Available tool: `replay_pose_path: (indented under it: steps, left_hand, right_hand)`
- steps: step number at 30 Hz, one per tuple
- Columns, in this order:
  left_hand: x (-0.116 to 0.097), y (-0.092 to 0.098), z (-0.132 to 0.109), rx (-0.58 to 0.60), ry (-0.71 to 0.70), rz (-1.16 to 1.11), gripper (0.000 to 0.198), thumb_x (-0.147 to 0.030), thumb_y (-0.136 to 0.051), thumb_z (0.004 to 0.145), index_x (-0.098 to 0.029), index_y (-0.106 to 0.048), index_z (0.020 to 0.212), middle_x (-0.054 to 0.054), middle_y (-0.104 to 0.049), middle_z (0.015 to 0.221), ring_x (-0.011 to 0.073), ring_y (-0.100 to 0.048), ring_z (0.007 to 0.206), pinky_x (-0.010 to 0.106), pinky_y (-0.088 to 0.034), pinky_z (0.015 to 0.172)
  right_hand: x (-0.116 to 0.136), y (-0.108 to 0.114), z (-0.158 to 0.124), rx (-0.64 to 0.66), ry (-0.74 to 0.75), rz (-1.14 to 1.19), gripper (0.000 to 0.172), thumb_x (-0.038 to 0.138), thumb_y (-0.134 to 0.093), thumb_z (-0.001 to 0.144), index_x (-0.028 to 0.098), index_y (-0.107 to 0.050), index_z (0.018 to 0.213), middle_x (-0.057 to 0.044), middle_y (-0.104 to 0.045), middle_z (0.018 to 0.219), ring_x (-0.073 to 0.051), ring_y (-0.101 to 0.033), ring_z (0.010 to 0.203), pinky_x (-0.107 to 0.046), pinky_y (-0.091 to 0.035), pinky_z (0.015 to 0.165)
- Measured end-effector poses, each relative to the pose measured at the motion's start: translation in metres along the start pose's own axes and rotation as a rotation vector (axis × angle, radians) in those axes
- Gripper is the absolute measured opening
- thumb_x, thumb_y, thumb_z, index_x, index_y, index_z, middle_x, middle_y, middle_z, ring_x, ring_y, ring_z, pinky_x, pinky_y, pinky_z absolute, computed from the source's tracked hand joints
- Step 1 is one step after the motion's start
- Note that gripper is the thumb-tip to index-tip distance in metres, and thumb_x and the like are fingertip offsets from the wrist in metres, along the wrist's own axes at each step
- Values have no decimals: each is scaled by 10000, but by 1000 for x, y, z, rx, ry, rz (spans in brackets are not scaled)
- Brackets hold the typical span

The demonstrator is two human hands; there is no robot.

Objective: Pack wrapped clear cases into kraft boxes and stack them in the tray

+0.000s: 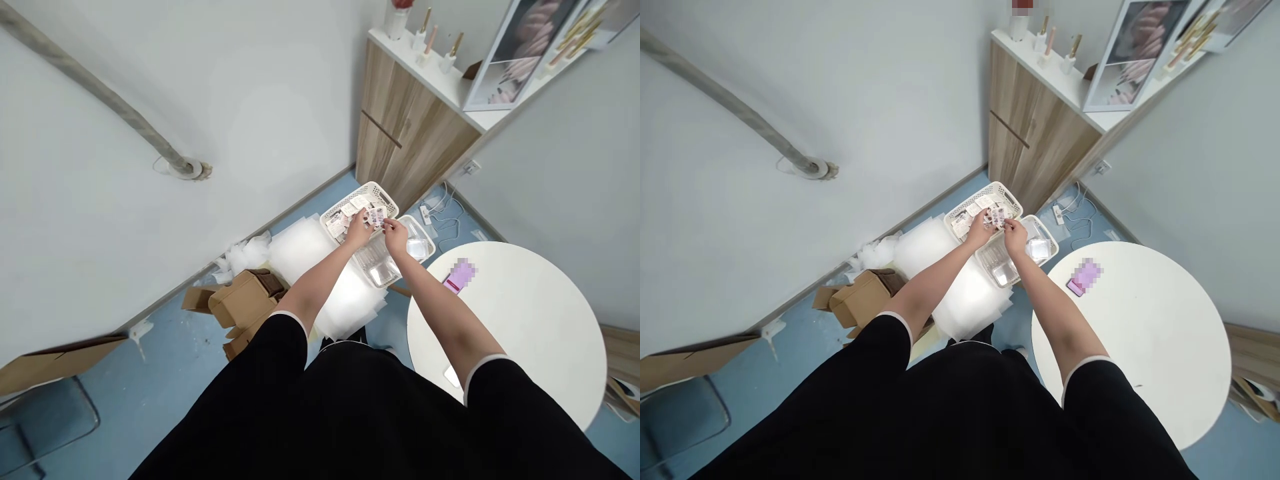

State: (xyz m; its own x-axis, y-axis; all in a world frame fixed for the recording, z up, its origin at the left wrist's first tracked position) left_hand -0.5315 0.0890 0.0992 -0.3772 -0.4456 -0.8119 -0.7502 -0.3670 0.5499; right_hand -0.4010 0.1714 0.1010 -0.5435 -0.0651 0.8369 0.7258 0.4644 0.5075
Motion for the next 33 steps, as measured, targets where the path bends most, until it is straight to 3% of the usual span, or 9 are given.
replay_pose_path:
  steps: [5, 9, 12, 15, 19, 22, 25, 28, 33]
  left_hand:
    - [-41, -45, -40, 195, -162, -138, 727, -196, -777, 835, -195, -494, 1505, 133, -543, 1497, 245, -614, 1243, 354, -470, 1100]
    - [-62, -127, -113, 419, -206, -131, 801, -152, -825, 760, -195, -499, 1491, 123, -596, 1423, 232, -646, 1178, 352, -493, 1065]
    - [-68, -204, -186, 614, -78, -147, 690, -140, -766, 821, -210, -507, 1457, 81, -676, 1254, 171, -701, 1011, 313, -546, 952]
    - [-69, -273, -265, 770, 120, -112, 397, -169, -708, 900, -203, -589, 1277, 26, -714, 1026, 120, -710, 813, 263, -572, 801]
    - [-63, -334, -348, 877, 355, -47, 111, -162, -691, 923, -170, -621, 1008, 21, -714, 842, 126, -699, 711, 247, -575, 684]
    - [-57, -361, -381, 874, 491, 7, 89, -146, -714, 897, -161, -633, 931, 38, -726, 813, 142, -711, 710, 252, -584, 674]
    - [-52, -378, -393, 843, 520, 100, 61, -180, -722, 903, -152, -668, 906, 58, -748, 822, 151, -722, 723, 246, -577, 676]
    - [-50, -386, -390, 801, 467, 232, 88, -245, -715, 928, -159, -702, 921, 60, -764, 834, 158, -728, 753, 243, -558, 703]
    - [-52, -389, -383, 771, 284, 428, 98, -255, -705, 931, -177, -723, 873, 79, -778, 1022, 200, -720, 959, 256, -522, 783]
  right_hand:
    - [-43, 65, -66, -212, -225, 462, 281, 346, -655, 834, 177, -735, 1045, -63, -748, 906, -223, -733, 905, -410, -619, 920]
    - [-112, 125, -158, -372, -366, 638, 232, 299, -696, 772, 208, -668, 984, -37, -718, 912, -199, -736, 893, -376, -637, 895]
    - [-176, 164, -249, -478, -535, 699, 324, 248, -701, 719, 231, -612, 1030, -10, -686, 936, -178, -740, 867, -349, -645, 851]
    - [-239, 195, -342, -533, -696, 689, 364, 238, -676, 704, 228, -617, 1063, -11, -677, 968, -162, -729, 833, -332, -642, 827]
    - [-307, 222, -429, -532, -818, 558, 350, 256, -631, 715, 207, -691, 1056, -37, -714, 977, -176, -706, 817, -336, -634, 814]
    - [-343, 236, -449, -466, -845, 406, 358, 276, -590, 757, 196, -734, 1075, -70, -749, 1070, -193, -706, 836, -353, -619, 821]
    - [-364, 246, -441, -361, -796, 216, 398, 255, -520, 814, 203, -752, 1133, -81, -752, 1166, -221, -706, 978, -386, -578, 924]
    - [-372, 250, -426, -261, -676, 57, 441, 214, -494, 848, 225, -753, 1205, -80, -744, 1194, -244, -670, 1121, -400, -515, 1034]
    - [-370, 249, -414, -175, -552, -23, 471, 203, -563, 831, 227, -729, 1271, -102, -700, 1229, -269, -636, 1163, -400, -493, 1062]
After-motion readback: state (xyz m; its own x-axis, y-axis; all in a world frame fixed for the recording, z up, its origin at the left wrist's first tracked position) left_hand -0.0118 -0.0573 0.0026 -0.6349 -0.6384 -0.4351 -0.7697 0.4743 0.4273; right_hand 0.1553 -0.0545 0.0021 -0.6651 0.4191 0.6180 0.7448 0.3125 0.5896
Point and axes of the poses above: each hand's wrist, its own z-axis towards the middle knuckle, its own y-axis out of the back of the hand, x = y × z, the point moved 1 cm from there along z, towards the middle knuckle
